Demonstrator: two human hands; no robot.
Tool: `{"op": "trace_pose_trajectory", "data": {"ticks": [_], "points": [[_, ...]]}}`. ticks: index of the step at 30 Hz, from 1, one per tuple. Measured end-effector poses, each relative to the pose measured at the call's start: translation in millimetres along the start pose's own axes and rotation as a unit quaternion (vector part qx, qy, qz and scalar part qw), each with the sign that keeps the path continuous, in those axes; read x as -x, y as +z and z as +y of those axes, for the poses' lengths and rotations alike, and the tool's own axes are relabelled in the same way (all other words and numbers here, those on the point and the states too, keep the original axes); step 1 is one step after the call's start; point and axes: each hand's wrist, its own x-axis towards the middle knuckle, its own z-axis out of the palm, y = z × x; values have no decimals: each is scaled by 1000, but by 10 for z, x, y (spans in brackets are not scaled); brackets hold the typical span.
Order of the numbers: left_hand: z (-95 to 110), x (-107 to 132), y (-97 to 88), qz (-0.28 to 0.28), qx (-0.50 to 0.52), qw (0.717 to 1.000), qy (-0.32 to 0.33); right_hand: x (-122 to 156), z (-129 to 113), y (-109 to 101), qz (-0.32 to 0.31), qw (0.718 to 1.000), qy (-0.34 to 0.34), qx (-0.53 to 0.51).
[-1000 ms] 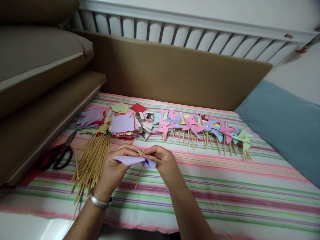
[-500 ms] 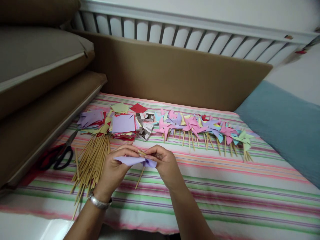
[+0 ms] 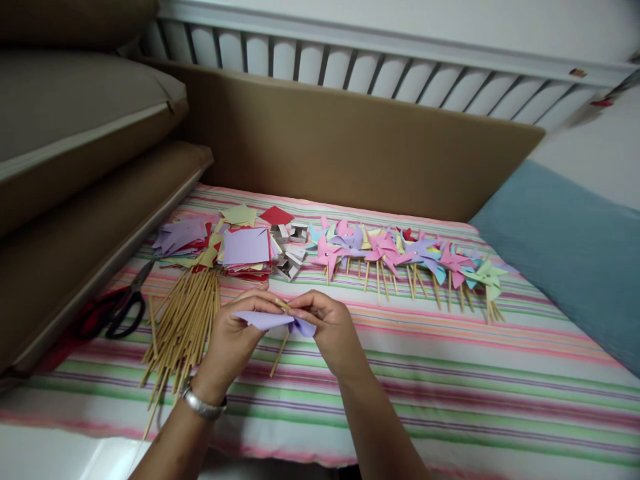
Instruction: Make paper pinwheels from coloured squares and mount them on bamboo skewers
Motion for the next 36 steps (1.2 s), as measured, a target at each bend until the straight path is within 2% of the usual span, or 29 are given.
{"op": "trace_pose_trajectory", "data": {"ticks": [11, 18, 36], "points": [[26, -4, 1, 6, -18, 1000, -5, 9, 18, -4, 0, 1000, 17, -6], [9, -1, 21, 20, 7, 1000, -20, 7, 6, -5, 5, 1000, 6, -2], [-1, -1, 44, 29, -9, 999, -20, 4, 11, -22, 17, 1000, -11, 20]]}}
